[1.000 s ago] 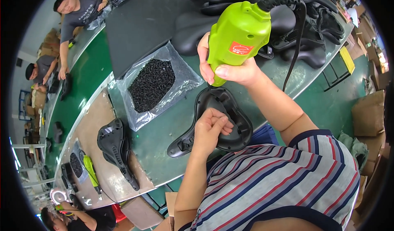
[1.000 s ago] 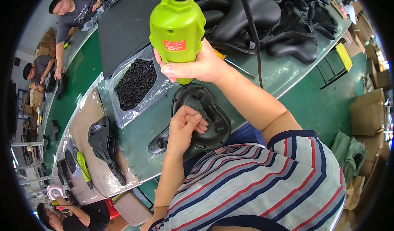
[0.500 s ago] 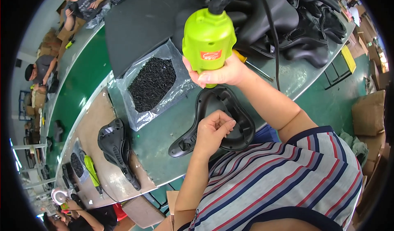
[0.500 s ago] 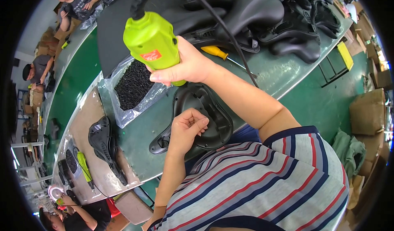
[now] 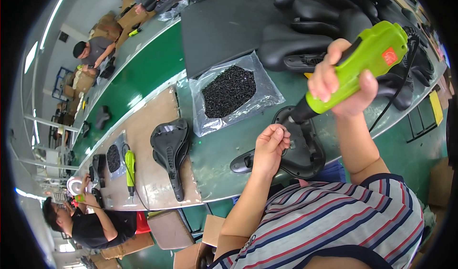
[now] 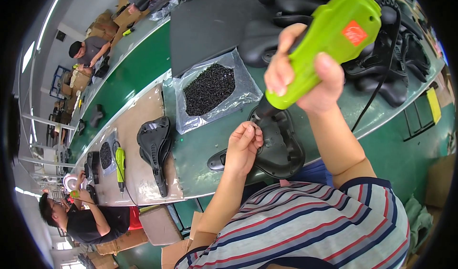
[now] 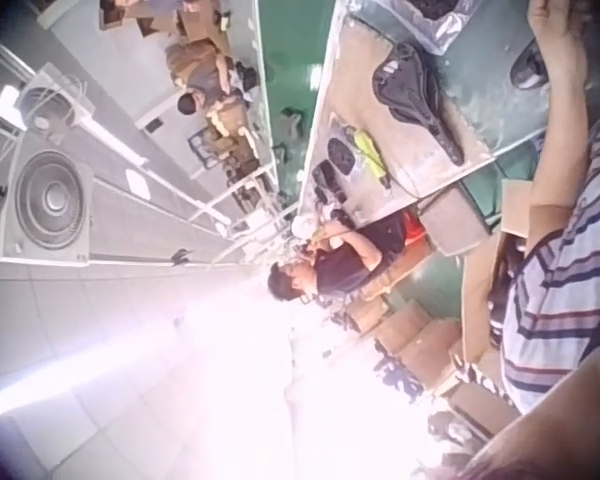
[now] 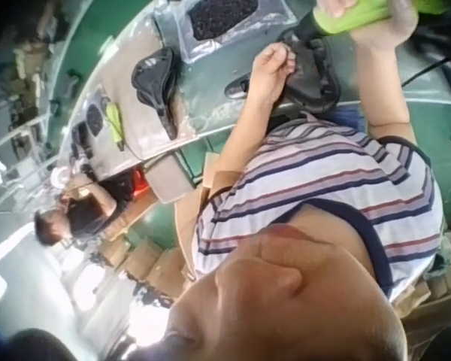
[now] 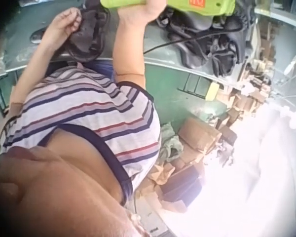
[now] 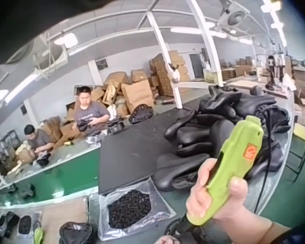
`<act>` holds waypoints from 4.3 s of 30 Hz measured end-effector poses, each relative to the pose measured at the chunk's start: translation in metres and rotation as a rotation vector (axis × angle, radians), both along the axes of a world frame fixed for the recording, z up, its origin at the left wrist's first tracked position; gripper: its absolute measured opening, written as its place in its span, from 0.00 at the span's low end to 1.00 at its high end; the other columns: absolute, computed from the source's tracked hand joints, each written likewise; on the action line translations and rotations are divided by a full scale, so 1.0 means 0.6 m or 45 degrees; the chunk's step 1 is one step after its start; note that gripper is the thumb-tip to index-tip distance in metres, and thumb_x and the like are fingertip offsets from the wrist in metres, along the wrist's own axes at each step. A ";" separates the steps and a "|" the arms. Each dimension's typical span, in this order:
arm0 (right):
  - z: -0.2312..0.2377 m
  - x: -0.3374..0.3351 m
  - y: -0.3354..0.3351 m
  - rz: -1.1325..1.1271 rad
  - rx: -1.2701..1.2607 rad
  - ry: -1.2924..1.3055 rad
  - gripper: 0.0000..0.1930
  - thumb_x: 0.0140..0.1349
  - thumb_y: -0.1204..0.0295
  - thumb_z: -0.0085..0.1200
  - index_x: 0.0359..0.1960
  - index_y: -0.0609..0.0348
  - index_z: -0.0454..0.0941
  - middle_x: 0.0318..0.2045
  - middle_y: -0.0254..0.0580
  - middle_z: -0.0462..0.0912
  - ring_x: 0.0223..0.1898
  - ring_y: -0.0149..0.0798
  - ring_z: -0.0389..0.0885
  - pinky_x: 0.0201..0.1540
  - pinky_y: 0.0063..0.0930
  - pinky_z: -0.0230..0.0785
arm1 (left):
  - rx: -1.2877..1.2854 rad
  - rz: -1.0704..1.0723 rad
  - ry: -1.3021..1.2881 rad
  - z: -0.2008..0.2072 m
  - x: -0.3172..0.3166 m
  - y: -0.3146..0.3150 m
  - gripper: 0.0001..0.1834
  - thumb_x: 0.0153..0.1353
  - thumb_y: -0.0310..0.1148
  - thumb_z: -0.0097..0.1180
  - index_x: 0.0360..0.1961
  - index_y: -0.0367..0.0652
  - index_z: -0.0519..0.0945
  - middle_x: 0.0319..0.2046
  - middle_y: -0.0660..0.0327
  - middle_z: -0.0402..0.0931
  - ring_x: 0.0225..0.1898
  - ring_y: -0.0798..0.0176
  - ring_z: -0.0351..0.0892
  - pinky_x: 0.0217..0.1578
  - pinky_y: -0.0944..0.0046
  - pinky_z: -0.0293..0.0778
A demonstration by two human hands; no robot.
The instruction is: Using an electric screwdriver to attach components to the bottom of bicycle seats.
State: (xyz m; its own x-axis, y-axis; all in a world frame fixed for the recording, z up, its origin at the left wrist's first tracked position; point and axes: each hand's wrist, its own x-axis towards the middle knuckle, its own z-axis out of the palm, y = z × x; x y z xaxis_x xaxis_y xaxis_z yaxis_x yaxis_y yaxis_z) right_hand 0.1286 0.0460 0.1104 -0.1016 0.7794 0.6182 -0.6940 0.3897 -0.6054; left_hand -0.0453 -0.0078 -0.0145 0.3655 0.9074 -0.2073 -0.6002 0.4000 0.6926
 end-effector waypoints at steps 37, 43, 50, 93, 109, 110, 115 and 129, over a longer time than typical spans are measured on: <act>-0.049 0.042 -0.048 -0.238 0.013 0.158 0.26 0.58 0.47 0.42 0.42 0.59 0.61 0.19 0.35 0.68 0.17 0.32 0.69 0.24 0.28 0.62 | 0.231 0.314 0.259 0.025 0.064 -0.016 0.11 0.64 0.34 0.48 0.27 0.40 0.74 0.25 0.66 0.71 0.20 0.78 0.60 0.20 0.78 0.55; -0.045 0.070 -0.028 -0.354 -0.036 -0.093 0.25 0.56 0.51 0.44 0.42 0.62 0.60 0.19 0.38 0.69 0.18 0.34 0.70 0.26 0.30 0.65 | 1.157 0.399 1.605 0.041 0.033 0.008 0.23 0.55 0.33 0.54 0.53 0.42 0.68 0.49 0.50 0.67 0.51 0.48 0.62 0.53 0.54 0.58; -0.050 0.060 0.000 -0.386 -0.143 -0.301 0.21 0.49 0.63 0.56 0.38 0.67 0.66 0.17 0.42 0.71 0.18 0.34 0.73 0.23 0.26 0.67 | 1.047 0.156 2.086 -0.001 0.012 0.017 0.23 0.59 0.34 0.49 0.55 0.40 0.65 0.37 0.46 0.75 0.40 0.44 0.73 0.42 0.52 0.68; -0.055 0.107 -0.014 0.069 0.300 -0.145 0.30 0.46 0.48 0.50 0.43 0.60 0.64 0.23 0.33 0.66 0.25 0.31 0.64 0.31 0.29 0.52 | 0.904 0.269 1.965 -0.014 0.000 0.009 0.19 0.58 0.37 0.50 0.49 0.41 0.65 0.29 0.46 0.76 0.36 0.45 0.76 0.36 0.51 0.71; -0.145 0.044 0.072 0.404 -0.102 -0.231 0.24 0.48 0.55 0.52 0.38 0.60 0.62 0.26 0.39 0.63 0.32 0.37 0.61 0.43 0.35 0.49 | -0.415 1.993 1.788 0.002 -0.484 -0.558 0.24 0.62 0.46 0.40 0.41 0.33 0.77 0.39 0.50 0.77 0.43 0.57 0.74 0.46 0.62 0.66; -0.151 0.034 0.074 0.455 -0.072 -0.243 0.24 0.51 0.55 0.50 0.40 0.61 0.61 0.26 0.39 0.63 0.32 0.37 0.61 0.43 0.36 0.50 | -0.468 2.086 1.883 -0.005 -0.502 -0.620 0.24 0.63 0.45 0.41 0.43 0.33 0.77 0.39 0.51 0.77 0.43 0.59 0.74 0.47 0.63 0.66; -0.160 0.015 0.060 0.389 -0.079 -0.266 0.24 0.55 0.57 0.48 0.45 0.62 0.59 0.27 0.39 0.64 0.31 0.36 0.62 0.41 0.33 0.52 | -1.292 2.072 2.866 -0.017 -0.565 -0.974 0.19 0.65 0.36 0.35 0.38 0.37 0.79 0.37 0.48 0.78 0.41 0.46 0.76 0.43 0.54 0.71; -0.151 -0.096 -0.006 0.068 -0.132 -0.532 0.23 0.49 0.66 0.59 0.42 0.65 0.63 0.21 0.38 0.71 0.23 0.31 0.72 0.28 0.23 0.67 | 0.055 1.911 1.856 0.068 -0.603 -0.387 0.16 0.64 0.39 0.44 0.42 0.39 0.77 0.34 0.61 0.77 0.34 0.69 0.74 0.36 0.70 0.67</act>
